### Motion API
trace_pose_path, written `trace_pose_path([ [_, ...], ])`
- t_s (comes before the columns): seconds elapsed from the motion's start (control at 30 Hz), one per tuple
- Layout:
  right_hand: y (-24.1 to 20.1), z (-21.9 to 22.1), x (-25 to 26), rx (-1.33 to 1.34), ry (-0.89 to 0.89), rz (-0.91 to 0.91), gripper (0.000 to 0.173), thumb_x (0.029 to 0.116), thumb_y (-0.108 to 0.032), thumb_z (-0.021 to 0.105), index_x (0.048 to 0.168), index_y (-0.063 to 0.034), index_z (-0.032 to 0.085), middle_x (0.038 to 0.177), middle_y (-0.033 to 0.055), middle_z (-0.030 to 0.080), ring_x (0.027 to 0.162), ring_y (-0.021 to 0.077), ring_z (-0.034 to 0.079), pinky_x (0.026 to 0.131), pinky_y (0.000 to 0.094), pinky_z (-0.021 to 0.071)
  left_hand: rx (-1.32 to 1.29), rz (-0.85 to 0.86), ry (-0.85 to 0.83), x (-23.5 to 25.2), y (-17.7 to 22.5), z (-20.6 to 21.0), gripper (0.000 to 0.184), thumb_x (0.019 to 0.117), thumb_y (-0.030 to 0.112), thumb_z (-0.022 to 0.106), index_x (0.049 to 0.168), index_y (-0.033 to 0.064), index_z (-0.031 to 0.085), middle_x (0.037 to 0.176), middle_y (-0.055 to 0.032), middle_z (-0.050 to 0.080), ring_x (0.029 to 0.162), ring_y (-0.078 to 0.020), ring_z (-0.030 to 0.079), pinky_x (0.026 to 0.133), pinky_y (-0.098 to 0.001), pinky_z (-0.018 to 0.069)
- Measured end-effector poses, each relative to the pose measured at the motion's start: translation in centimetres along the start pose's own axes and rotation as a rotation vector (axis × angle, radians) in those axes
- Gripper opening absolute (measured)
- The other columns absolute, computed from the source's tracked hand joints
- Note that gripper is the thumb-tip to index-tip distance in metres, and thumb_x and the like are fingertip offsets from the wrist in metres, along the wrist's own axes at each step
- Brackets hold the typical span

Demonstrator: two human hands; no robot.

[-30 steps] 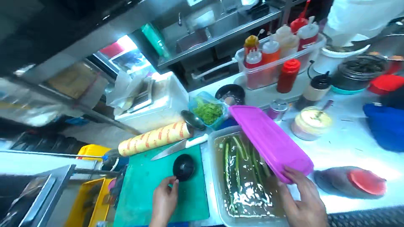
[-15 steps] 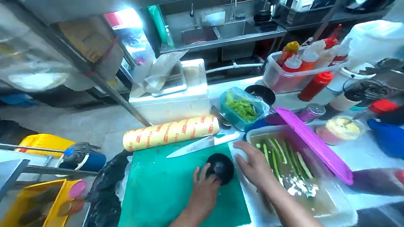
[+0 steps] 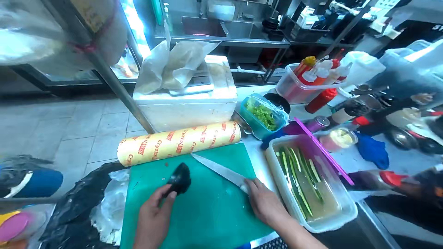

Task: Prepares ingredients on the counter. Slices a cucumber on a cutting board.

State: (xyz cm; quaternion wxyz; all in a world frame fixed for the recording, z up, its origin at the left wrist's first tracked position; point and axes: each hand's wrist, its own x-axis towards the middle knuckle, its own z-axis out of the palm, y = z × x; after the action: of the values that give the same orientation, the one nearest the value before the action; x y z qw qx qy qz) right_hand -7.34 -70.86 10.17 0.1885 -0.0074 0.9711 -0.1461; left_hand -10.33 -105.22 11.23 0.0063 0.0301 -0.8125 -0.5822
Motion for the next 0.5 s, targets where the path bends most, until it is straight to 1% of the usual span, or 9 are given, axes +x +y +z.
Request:
trace_pose_path([
  [0.03, 0.5, 0.5, -1.9, 0.061, 0.017, 0.023, 0.051, 0.0994, -0.023, 0.052, 0.150, -0.0178, 0.050, 0.132, 0.0163, 0.061, 0.104, 0.0322, 0.069, 0.082, 0.0500, 0.0607, 0.017, 0.029, 0.031, 0.1, -0.2, 0.0, 0.023, 0.0972, 0.013, 0.059, 0.115, 0.0023, 0.069, 0.105, -0.0048, 0.074, 0.094, -0.0097, 0.071, 0.083, -0.0285, 0.0607],
  [0.07, 0.9, 0.8, -3.7, 0.118, 0.007, 0.062, 0.053, 0.0996, -0.024, 0.051, 0.152, -0.0174, 0.048, 0.132, 0.0161, 0.061, 0.099, 0.0317, 0.071, 0.081, 0.0505, 0.0609, 0.038, 0.051, 0.058, 0.1, -0.4, -0.1, 0.024, 0.0969, 0.015, 0.059, 0.115, 0.0026, 0.069, 0.105, -0.0043, 0.074, 0.092, -0.0090, 0.071, 0.082, -0.0275, 0.0607],
  [0.1, 1.4, 1.2, -5.3, 0.172, -0.013, 0.101, 0.055, 0.1005, -0.025, 0.050, 0.154, -0.0161, 0.046, 0.132, 0.0168, 0.061, 0.097, 0.0326, 0.071, 0.082, 0.0524, 0.0604, 0.057, 0.070, 0.081, 0.1, -0.4, -0.3, 0.024, 0.0970, 0.016, 0.059, 0.114, 0.0025, 0.069, 0.104, -0.0041, 0.073, 0.091, -0.0084, 0.070, 0.081, -0.0268, 0.0602],
  [0.17, 2.1, 2.2, -7.7, 0.283, -0.021, 0.143, 0.052, 0.1039, -0.028, 0.050, 0.153, -0.0094, 0.048, 0.130, 0.0190, 0.065, 0.100, 0.0345, 0.071, 0.087, 0.0551, 0.0588, 0.088, 0.099, 0.120, 0.1, -0.1, -1.0, 0.026, 0.0976, 0.016, 0.059, 0.115, 0.0007, 0.069, 0.106, -0.0059, 0.073, 0.093, -0.0079, 0.069, 0.083, -0.0266, 0.0599],
  [0.23, 1.4, 2.5, -9.4, 0.379, -0.034, 0.197, 0.052, 0.1055, -0.028, 0.050, 0.151, -0.0037, 0.048, 0.129, 0.0209, 0.066, 0.109, 0.0362, 0.070, 0.096, 0.0565, 0.0552, 0.108, 0.107, 0.155, 0.0, 0.4, -2.1, 0.027, 0.0977, 0.015, 0.059, 0.116, -0.0027, 0.068, 0.107, -0.0079, 0.072, 0.094, -0.0071, 0.069, 0.084, -0.0257, 0.0593],
  [0.3, -0.4, 2.7, -10.3, 0.438, -0.048, 0.246, 0.052, 0.1063, -0.027, 0.049, 0.152, -0.0007, 0.046, 0.130, 0.0223, 0.066, 0.113, 0.0369, 0.068, 0.101, 0.0562, 0.0528, 0.112, 0.118, 0.180, -0.1, 0.7, -3.6, 0.027, 0.0981, 0.011, 0.059, 0.117, -0.0068, 0.066, 0.107, -0.0098, 0.071, 0.093, -0.0062, 0.068, 0.084, -0.0245, 0.0583],
  [0.4, -4.2, 3.8, -11.4, 0.483, -0.060, 0.254, 0.052, 0.1064, -0.025, 0.048, 0.151, 0.0013, 0.046, 0.128, 0.0242, 0.066, 0.110, 0.0377, 0.069, 0.098, 0.0559, 0.0541, 0.090, 0.198, 0.208, -0.6, -0.2, -6.7, 0.025, 0.0972, 0.006, 0.060, 0.116, -0.0103, 0.063, 0.105, -0.0057, 0.071, 0.091, -0.0008, 0.067, 0.083, -0.0207, 0.0581],
  [0.5, -8.6, 5.5, -11.7, 0.568, -0.113, 0.194, 0.050, 0.1069, -0.026, 0.049, 0.149, 0.0016, 0.048, 0.126, 0.0239, 0.068, 0.109, 0.0370, 0.070, 0.099, 0.0554, 0.0544, 0.097, 0.233, 0.247, -1.9, -1.7, -10.1, 0.024, 0.0964, 0.003, 0.060, 0.115, -0.0110, 0.061, 0.104, -0.0002, 0.071, 0.090, 0.0030, 0.066, 0.083, -0.0191, 0.0580],
])
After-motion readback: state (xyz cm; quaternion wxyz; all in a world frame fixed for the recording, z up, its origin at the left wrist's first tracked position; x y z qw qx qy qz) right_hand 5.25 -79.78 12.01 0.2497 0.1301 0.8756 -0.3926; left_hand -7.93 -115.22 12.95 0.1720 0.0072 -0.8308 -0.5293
